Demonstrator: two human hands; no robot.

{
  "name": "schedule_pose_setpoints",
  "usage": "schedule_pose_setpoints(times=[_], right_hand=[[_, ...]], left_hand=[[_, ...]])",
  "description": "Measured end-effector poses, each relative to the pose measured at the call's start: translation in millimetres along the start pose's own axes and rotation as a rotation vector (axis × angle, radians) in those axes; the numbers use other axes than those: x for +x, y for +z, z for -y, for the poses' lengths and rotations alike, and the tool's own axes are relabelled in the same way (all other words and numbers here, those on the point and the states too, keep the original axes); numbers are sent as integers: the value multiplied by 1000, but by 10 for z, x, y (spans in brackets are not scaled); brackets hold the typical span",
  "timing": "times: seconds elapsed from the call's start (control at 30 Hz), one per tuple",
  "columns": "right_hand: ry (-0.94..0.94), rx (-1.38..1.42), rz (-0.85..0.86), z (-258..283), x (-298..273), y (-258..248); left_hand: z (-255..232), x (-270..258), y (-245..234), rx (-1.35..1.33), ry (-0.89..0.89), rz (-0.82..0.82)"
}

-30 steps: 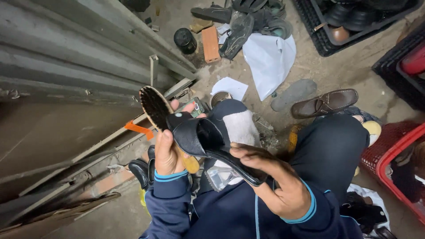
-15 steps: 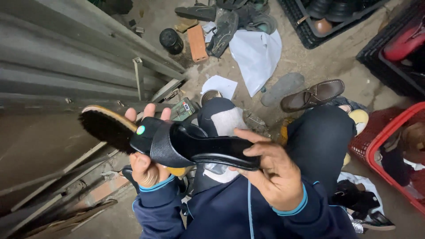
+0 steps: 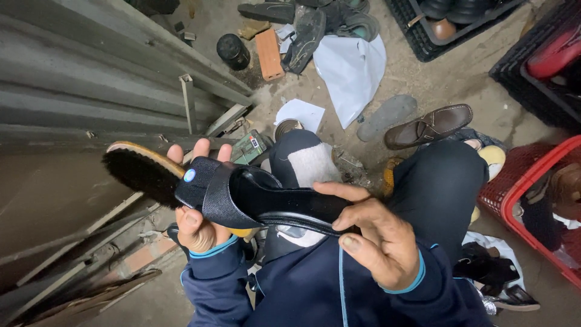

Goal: The person scrubs the sole of a black slip-on shoe with a brush, then applies polish from a small container to the shoe's upper surface using a cloth. The person works on one shoe at a time while seated on the floor.

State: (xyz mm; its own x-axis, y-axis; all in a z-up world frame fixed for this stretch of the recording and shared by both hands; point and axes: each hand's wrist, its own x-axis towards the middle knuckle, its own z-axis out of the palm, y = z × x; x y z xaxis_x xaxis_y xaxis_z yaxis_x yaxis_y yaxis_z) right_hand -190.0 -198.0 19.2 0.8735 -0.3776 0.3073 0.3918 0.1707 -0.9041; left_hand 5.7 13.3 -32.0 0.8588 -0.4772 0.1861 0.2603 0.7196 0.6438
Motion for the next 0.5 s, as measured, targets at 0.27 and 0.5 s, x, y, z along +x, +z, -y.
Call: schedule_pose_setpoints(times=[0.27, 0.5], right_hand=[[54, 62, 23, 61, 30, -22], [-24, 13, 5, -73, -37, -7]], left_hand=[[11, 1, 26, -16, -28, -57], [38, 13, 17, -31, -60, -100]])
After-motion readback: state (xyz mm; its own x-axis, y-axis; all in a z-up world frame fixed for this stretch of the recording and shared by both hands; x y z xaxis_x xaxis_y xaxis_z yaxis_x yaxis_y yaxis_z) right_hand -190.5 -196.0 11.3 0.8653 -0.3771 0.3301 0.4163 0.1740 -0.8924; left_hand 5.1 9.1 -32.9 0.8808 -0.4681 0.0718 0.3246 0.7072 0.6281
